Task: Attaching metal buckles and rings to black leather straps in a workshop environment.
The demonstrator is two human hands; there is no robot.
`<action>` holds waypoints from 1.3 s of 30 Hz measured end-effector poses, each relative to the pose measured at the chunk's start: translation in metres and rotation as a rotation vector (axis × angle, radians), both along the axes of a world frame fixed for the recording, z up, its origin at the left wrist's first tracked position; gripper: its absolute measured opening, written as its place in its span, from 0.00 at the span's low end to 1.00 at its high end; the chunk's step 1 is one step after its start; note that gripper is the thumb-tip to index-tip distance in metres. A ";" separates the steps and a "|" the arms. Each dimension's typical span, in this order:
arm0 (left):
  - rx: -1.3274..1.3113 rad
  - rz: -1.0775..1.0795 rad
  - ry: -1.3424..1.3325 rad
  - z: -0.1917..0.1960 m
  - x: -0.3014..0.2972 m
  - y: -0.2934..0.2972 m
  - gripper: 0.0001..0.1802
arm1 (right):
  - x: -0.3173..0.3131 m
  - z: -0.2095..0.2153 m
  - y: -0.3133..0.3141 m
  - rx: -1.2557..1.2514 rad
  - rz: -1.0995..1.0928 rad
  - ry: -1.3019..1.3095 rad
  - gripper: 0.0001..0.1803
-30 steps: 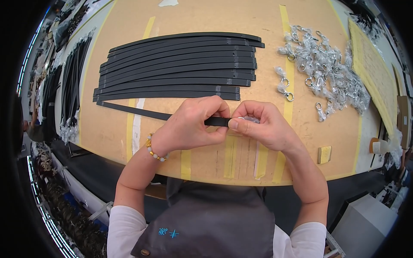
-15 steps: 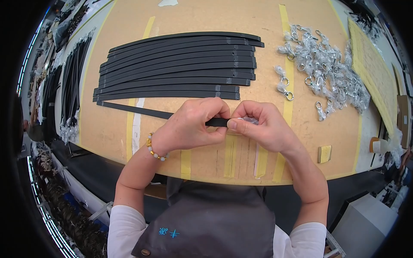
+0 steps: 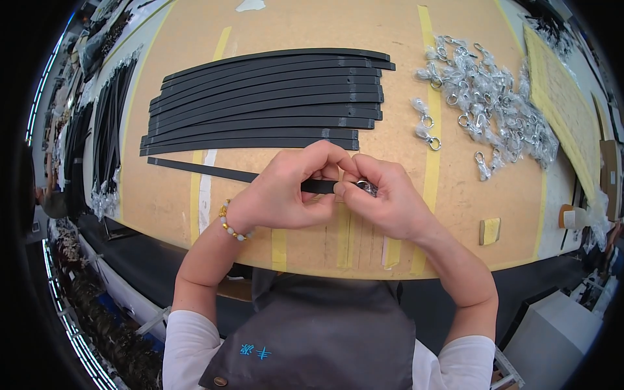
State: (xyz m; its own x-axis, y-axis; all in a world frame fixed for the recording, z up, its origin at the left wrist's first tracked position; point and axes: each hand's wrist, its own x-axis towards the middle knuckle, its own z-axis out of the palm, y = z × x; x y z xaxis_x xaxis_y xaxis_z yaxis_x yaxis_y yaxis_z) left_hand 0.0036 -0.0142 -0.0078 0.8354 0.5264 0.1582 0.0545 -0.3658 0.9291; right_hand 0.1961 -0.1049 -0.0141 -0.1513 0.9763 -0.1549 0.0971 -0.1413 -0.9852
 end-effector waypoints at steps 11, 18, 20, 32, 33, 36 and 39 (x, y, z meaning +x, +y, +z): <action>-0.120 -0.023 -0.016 0.010 -0.006 0.004 0.22 | 0.010 0.010 0.009 -0.123 0.174 0.153 0.14; 0.072 0.054 0.006 -0.008 -0.005 0.019 0.13 | -0.004 0.005 0.000 -0.030 0.193 -0.151 0.13; 0.545 0.208 0.195 -0.023 -0.005 0.026 0.10 | -0.007 0.002 -0.002 0.004 0.193 -0.267 0.14; 0.509 0.221 0.275 -0.017 -0.007 0.026 0.09 | 0.084 0.001 0.013 -0.050 -0.395 -0.913 0.19; 0.487 0.201 0.279 -0.017 -0.008 0.025 0.09 | 0.079 0.004 0.013 -0.050 -0.394 -0.912 0.19; 0.405 0.149 0.354 -0.011 -0.010 0.023 0.10 | 0.059 0.012 0.015 -0.145 -0.311 -0.812 0.16; 0.386 0.132 0.364 -0.011 -0.010 0.021 0.10 | 0.055 0.013 0.015 -0.102 -0.268 -0.415 0.13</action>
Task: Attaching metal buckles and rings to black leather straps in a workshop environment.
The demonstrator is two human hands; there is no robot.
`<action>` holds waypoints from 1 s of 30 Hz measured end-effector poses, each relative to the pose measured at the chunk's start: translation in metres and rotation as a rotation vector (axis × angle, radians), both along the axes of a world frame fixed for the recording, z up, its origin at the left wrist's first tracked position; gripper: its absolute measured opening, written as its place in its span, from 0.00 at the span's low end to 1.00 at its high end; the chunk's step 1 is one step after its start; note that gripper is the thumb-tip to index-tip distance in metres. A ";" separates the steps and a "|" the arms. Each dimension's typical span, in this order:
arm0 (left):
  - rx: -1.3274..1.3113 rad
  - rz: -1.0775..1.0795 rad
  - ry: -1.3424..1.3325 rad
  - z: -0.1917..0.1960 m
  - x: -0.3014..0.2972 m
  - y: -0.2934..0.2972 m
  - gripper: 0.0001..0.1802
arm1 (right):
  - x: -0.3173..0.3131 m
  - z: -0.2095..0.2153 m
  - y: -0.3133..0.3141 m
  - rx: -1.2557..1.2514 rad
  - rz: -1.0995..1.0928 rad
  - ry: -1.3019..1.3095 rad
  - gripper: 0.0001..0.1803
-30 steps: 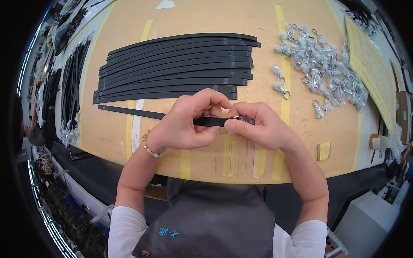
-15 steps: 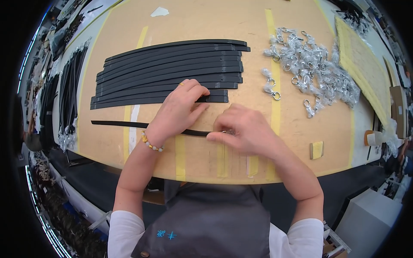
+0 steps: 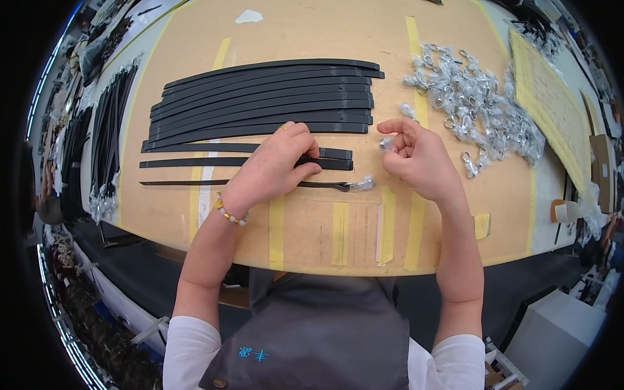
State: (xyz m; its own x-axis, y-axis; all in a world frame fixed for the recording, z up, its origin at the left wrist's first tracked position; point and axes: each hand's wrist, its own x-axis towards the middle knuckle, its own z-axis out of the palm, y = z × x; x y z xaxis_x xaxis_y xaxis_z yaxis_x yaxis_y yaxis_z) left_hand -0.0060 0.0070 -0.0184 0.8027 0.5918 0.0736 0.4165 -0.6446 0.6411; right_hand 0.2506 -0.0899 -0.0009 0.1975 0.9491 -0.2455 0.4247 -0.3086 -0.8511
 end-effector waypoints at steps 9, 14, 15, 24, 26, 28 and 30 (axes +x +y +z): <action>0.070 -0.012 -0.018 -0.001 0.001 -0.008 0.11 | -0.004 -0.009 0.006 -0.038 0.075 0.537 0.05; 0.046 -0.049 -0.050 -0.005 0.002 -0.006 0.12 | -0.023 -0.019 0.007 -0.025 0.075 0.700 0.07; 0.047 -0.058 -0.064 -0.006 0.001 -0.005 0.12 | -0.024 -0.022 0.008 -0.026 0.075 0.701 0.07; -0.252 0.049 -0.088 0.025 -0.011 0.015 0.08 | -0.021 -0.035 0.013 0.292 0.012 0.386 0.07; -0.236 0.024 -0.192 0.017 -0.011 0.016 0.09 | -0.014 -0.029 0.014 0.298 -0.038 0.437 0.07; -0.336 -0.002 -0.284 0.020 -0.008 0.013 0.13 | -0.006 -0.020 0.011 0.215 -0.063 0.607 0.07; -0.331 -0.005 -0.332 0.015 -0.004 0.012 0.13 | -0.004 -0.018 0.009 0.129 -0.088 0.776 0.07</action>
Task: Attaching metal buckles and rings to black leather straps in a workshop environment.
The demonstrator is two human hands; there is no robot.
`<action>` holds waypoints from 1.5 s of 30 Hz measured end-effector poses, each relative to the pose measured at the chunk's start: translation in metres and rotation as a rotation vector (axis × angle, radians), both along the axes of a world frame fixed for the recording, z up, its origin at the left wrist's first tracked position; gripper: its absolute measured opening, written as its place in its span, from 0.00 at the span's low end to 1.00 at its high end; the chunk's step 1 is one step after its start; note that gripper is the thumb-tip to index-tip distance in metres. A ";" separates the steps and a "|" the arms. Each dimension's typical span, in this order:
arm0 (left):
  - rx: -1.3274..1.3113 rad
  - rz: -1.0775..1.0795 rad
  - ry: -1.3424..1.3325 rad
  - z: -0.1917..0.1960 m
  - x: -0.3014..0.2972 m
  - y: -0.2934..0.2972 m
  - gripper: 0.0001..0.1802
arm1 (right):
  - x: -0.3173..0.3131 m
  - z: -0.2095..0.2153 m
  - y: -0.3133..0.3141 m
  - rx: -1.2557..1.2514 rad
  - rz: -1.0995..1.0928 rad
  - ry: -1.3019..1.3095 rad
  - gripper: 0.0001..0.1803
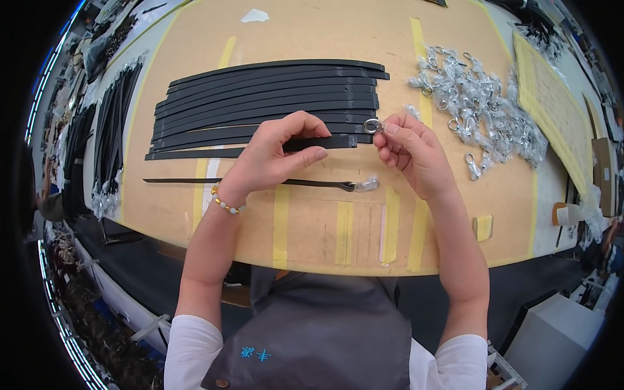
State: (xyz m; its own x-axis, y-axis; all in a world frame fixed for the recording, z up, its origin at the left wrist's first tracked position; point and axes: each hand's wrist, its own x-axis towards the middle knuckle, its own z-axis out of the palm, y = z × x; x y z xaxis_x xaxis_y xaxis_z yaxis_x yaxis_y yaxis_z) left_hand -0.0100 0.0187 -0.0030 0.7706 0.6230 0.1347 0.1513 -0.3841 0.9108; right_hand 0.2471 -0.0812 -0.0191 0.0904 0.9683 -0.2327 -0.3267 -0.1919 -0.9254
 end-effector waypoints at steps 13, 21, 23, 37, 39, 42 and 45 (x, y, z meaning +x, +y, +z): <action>-0.238 -0.026 -0.159 -0.004 0.003 -0.009 0.13 | -0.027 -0.003 -0.007 0.026 0.286 0.604 0.06; -0.269 -0.066 -0.154 -0.001 0.007 -0.016 0.12 | -0.030 -0.001 -0.007 -0.017 0.352 0.252 0.08; -0.250 -0.034 -0.155 -0.002 0.007 -0.016 0.12 | -0.032 -0.001 -0.001 0.136 0.069 -0.149 0.10; -0.159 0.109 -0.334 -0.006 0.006 -0.014 0.10 | -0.007 0.025 -0.030 -0.263 0.078 -1.344 0.23; -0.202 0.114 -0.335 -0.003 0.005 -0.015 0.10 | 0.010 0.026 -0.050 -0.283 0.048 -1.400 0.24; -0.243 0.080 -0.340 0.001 0.005 -0.018 0.10 | 0.025 0.040 -0.094 -0.354 0.042 -1.519 0.25; -0.226 0.082 -0.329 -0.001 0.004 -0.021 0.09 | 0.028 0.069 -0.145 -0.513 0.211 -1.674 0.24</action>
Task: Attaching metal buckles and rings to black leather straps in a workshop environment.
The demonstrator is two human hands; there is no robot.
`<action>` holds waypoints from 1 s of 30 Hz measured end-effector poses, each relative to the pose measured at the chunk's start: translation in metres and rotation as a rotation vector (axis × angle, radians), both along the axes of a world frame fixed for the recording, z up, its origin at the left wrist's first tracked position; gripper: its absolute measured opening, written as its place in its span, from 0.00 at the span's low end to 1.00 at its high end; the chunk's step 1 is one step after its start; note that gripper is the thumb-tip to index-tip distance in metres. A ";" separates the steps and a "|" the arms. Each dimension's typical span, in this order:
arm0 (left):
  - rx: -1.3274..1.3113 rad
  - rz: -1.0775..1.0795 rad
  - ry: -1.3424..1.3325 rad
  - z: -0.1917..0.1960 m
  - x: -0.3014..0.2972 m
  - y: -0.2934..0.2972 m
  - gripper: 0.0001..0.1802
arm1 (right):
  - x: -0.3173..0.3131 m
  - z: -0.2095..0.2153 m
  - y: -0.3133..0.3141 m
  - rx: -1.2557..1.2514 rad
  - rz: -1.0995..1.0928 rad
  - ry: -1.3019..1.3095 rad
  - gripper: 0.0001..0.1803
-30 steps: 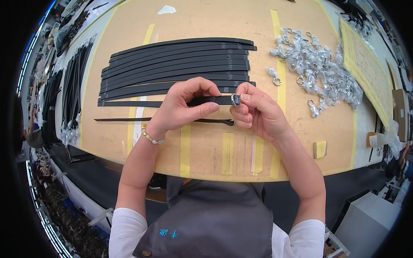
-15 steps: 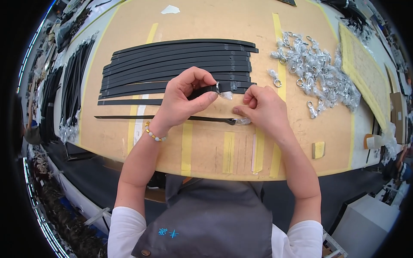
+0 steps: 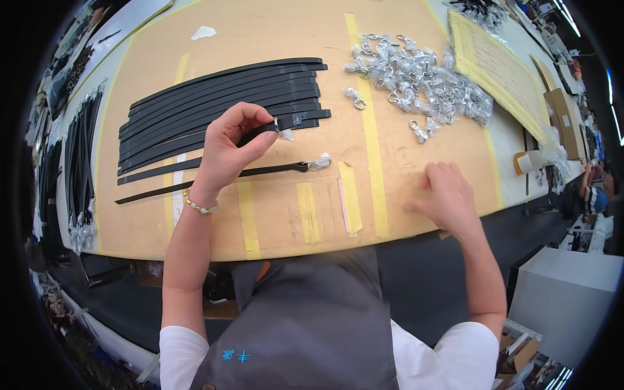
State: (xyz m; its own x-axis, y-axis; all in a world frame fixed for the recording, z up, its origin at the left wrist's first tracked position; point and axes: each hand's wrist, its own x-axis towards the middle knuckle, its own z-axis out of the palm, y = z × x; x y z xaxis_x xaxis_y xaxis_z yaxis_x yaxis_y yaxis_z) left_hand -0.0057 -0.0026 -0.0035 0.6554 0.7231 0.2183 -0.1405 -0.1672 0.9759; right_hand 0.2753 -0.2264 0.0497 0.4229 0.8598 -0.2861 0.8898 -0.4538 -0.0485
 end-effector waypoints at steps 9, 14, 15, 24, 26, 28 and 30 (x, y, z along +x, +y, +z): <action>0.136 -0.047 0.007 0.008 0.007 -0.012 0.08 | 0.015 0.024 -0.067 -0.264 0.038 0.318 0.06; 0.164 -0.079 0.080 0.011 -0.002 -0.017 0.09 | -0.021 0.006 0.043 0.405 0.152 1.086 0.08; 0.154 -0.079 0.072 0.013 -0.001 -0.017 0.09 | -0.026 -0.005 0.067 0.460 0.197 1.145 0.09; 0.164 0.008 0.027 0.021 -0.004 -0.012 0.08 | -0.065 -0.078 0.141 0.362 0.225 2.102 0.13; 0.230 -0.016 0.026 0.019 -0.001 -0.011 0.08 | -0.063 -0.085 0.143 0.398 0.217 2.163 0.13; 0.229 -0.001 0.033 0.010 0.002 -0.011 0.09 | -0.058 -0.086 0.147 0.335 0.263 2.083 0.13; 0.402 0.029 0.085 0.007 0.003 -0.012 0.10 | -0.056 -0.075 0.145 0.291 0.210 2.040 0.13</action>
